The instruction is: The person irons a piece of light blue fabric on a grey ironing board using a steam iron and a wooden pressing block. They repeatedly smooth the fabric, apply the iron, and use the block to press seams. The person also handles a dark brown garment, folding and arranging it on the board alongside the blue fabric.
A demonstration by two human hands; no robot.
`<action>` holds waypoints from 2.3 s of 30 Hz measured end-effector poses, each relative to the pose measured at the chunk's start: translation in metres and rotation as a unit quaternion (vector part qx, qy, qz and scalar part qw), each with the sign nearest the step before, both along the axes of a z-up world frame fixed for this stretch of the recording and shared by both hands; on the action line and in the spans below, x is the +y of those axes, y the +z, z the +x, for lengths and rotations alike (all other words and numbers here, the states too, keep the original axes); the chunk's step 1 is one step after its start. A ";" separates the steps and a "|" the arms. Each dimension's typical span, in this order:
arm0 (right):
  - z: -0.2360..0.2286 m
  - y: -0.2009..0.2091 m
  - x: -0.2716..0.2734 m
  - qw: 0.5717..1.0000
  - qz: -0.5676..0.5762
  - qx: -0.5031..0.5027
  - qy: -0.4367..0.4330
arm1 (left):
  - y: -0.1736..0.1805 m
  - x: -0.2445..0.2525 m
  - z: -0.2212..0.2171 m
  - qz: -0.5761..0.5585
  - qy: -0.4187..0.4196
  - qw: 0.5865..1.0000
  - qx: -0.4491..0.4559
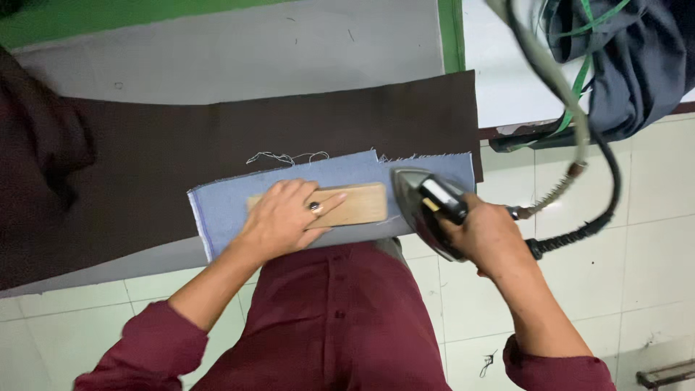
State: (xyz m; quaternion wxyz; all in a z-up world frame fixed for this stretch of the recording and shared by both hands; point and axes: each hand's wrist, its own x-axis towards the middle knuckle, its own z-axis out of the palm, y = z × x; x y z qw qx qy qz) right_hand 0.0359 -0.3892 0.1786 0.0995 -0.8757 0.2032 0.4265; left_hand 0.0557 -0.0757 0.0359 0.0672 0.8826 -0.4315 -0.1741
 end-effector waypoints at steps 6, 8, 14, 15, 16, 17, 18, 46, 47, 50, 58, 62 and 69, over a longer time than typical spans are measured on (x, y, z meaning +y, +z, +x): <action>-0.017 0.015 -0.023 0.994 -0.016 -0.027 -0.107 | 0.000 -0.063 0.003 -0.018 -0.013 1.000 0.017; -0.017 0.020 -0.029 0.992 -0.017 -0.045 -0.114 | -0.001 -0.084 0.008 -0.018 -0.016 1.000 0.015; -0.003 0.020 -0.040 0.962 -0.011 -0.012 -0.271 | 0.001 -0.103 0.002 -0.075 0.015 0.994 -0.072; 0.001 0.026 -0.032 0.964 -0.020 -0.012 -0.264 | 0.007 -0.095 0.002 -0.028 -0.002 0.997 -0.077; 0.006 0.032 -0.026 0.966 -0.029 -0.012 -0.257 | 0.014 -0.088 0.003 0.019 -0.018 0.996 -0.082; 0.007 0.025 -0.024 0.967 -0.028 -0.010 -0.252 | 0.013 -0.063 0.000 0.021 -0.014 0.997 -0.080; 0.009 0.018 -0.023 0.984 -0.019 -0.009 -0.178 | 0.013 -0.039 -0.002 -0.031 0.005 0.995 -0.099; 0.039 -0.022 0.254 0.904 0.119 0.007 0.412 | 0.000 0.269 -0.082 -0.022 0.487 0.866 -0.111; 0.039 -0.021 0.260 0.904 0.119 0.006 0.411 | 0.000 0.269 -0.081 -0.022 0.486 0.867 -0.111; 0.037 -0.022 0.276 0.908 0.132 -0.011 0.398 | 0.003 0.268 -0.080 -0.023 0.483 0.868 -0.112; 0.005 -0.070 0.289 0.860 0.230 -0.212 0.403 | 0.008 0.260 -0.064 -0.030 0.440 0.887 -0.137; 0.009 -0.066 0.243 0.880 0.211 -0.162 0.394 | 0.004 0.255 -0.057 -0.048 0.404 0.899 -0.162; 0.023 -0.034 0.111 0.903 0.121 -0.054 0.409 | 0.016 0.182 -0.052 -0.073 0.198 0.976 -0.062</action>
